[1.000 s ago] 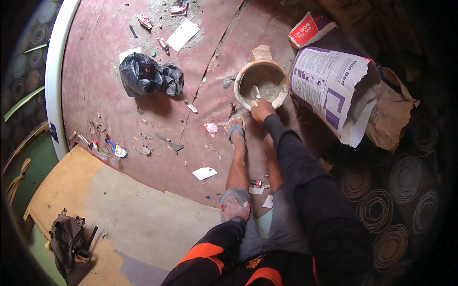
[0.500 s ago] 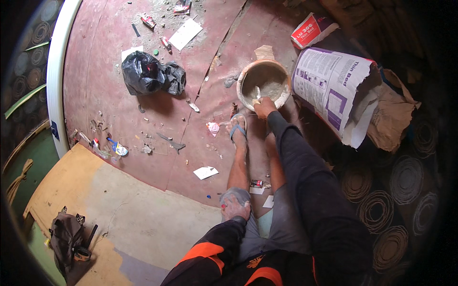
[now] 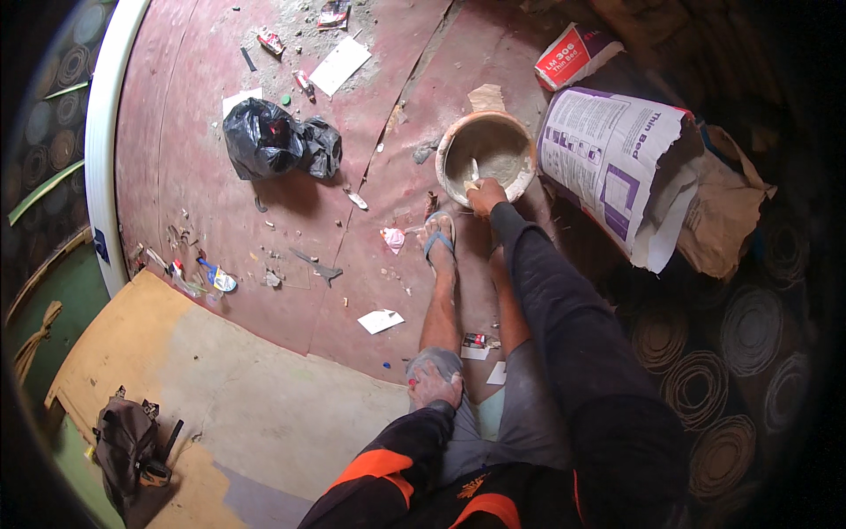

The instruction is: The person scoops white powder from a bag into a bucket using a trowel and then stirs the mixture inside the bucket.

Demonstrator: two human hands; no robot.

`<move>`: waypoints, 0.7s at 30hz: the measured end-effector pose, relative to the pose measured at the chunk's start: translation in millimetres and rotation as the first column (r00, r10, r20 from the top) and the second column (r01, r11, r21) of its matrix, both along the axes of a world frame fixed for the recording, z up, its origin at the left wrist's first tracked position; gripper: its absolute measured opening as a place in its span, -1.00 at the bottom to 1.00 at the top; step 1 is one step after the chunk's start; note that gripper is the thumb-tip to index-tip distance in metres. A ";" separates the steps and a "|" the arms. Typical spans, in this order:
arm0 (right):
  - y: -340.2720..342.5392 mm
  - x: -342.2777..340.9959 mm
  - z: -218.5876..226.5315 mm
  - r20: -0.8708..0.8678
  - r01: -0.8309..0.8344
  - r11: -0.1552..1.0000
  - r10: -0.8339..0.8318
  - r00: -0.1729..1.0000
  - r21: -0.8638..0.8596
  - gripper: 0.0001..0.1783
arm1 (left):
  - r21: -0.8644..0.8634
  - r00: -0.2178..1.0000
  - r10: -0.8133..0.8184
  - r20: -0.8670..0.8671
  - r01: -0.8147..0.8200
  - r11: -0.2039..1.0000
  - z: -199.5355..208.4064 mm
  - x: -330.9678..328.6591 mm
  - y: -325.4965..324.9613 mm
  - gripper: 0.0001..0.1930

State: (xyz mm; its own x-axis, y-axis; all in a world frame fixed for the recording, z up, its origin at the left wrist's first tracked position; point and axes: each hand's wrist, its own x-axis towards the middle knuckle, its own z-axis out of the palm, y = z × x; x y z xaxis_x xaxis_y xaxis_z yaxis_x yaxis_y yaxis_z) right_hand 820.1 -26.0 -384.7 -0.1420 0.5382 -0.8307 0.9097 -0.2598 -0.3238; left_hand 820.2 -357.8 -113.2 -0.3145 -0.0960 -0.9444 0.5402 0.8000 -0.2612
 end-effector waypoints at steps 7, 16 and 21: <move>33.3 48.2 64.9 -0.312 0.144 0.951 -0.229 0.922 -0.274 -0.61 | 0.007 1.000 -0.025 0.007 0.025 1.000 2.5 -6.0 5.0 -0.16; -7.4 94.4 118.5 -0.148 -0.141 0.935 0.198 0.969 0.326 -0.47 | 0.061 0.997 -0.078 0.028 0.076 0.995 2.1 -22.2 5.3 -0.16; -17.0 114.5 109.8 0.134 -0.278 0.921 0.250 0.959 0.274 -0.42 | 0.063 0.991 -0.132 0.027 0.130 0.989 0.0 -32.1 1.2 -0.17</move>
State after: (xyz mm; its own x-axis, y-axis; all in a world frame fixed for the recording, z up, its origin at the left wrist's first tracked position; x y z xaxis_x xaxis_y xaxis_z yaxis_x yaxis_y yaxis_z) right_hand 934.5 -43.0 -275.0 -0.2405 0.7091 -0.6628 0.9624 0.0855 -0.2578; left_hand 788.1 -356.6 -113.2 -0.2914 0.0022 -0.9566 0.6486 0.7355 -0.1959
